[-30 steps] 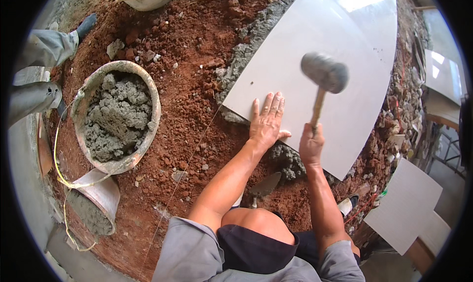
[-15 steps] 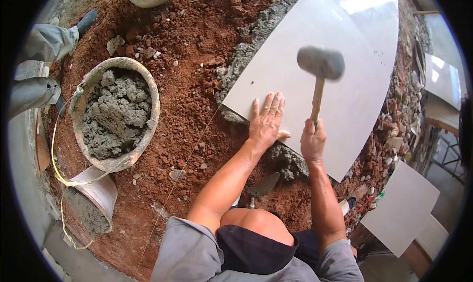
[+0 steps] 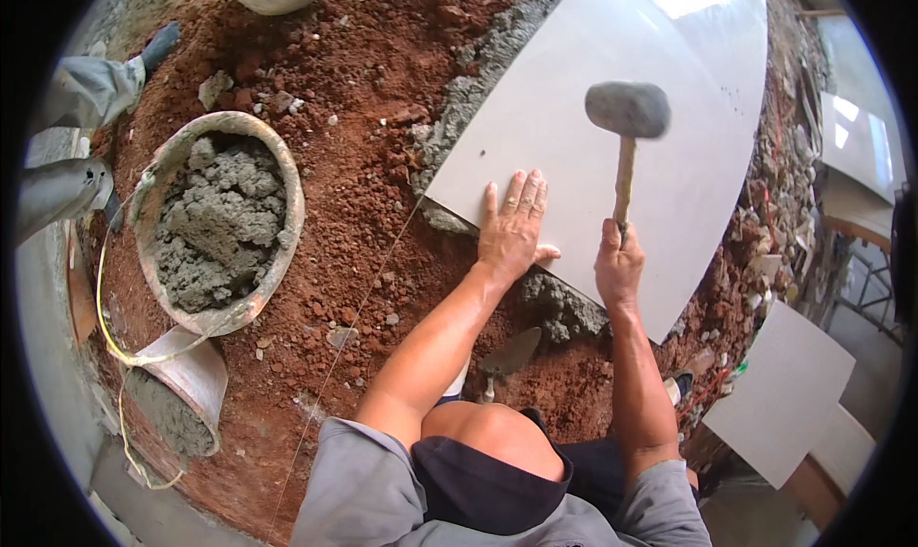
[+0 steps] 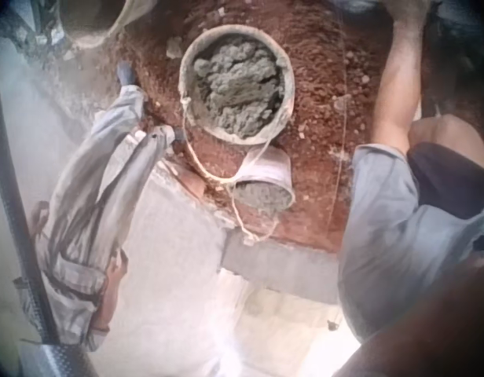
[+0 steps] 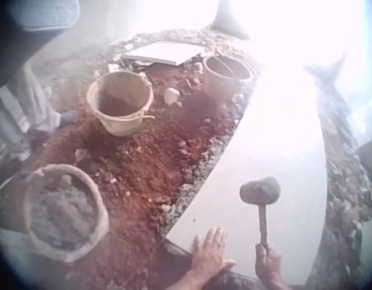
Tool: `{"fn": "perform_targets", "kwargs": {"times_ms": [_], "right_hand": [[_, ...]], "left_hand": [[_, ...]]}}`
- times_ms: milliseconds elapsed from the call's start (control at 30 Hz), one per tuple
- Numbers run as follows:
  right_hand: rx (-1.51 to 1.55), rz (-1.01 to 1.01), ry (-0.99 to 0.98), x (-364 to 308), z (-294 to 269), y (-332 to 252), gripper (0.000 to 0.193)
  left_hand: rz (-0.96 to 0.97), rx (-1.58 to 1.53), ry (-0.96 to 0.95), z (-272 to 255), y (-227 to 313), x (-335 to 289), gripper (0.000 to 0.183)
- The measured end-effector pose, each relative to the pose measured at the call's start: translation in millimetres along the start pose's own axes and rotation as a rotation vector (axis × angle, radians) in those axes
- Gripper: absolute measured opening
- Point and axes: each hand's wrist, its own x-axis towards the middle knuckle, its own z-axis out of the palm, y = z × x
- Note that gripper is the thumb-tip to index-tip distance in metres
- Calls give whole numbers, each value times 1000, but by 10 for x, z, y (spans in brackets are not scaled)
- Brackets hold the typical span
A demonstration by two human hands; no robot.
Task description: The person spreads cement on the floor using a trowel, places a large tile onto the cement, and taps it into place with a rubber mallet. The person repeats the process by adding more cement and positioning another tile.
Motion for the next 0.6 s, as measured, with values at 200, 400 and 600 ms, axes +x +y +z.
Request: {"fn": "perform_targets", "kwargs": {"times_ms": [200,400,600], "right_hand": [[-217,42,-53,127,-319,318,42],[-490,37,111,182,-440,563,43],[-323,163,-261,-1297,-446,459,39]], "left_hand": [[118,106,180,180,-126,42,119],[123,-9,179,192,-142,60,116],[125,9,120,107,-106,52,114]]}}
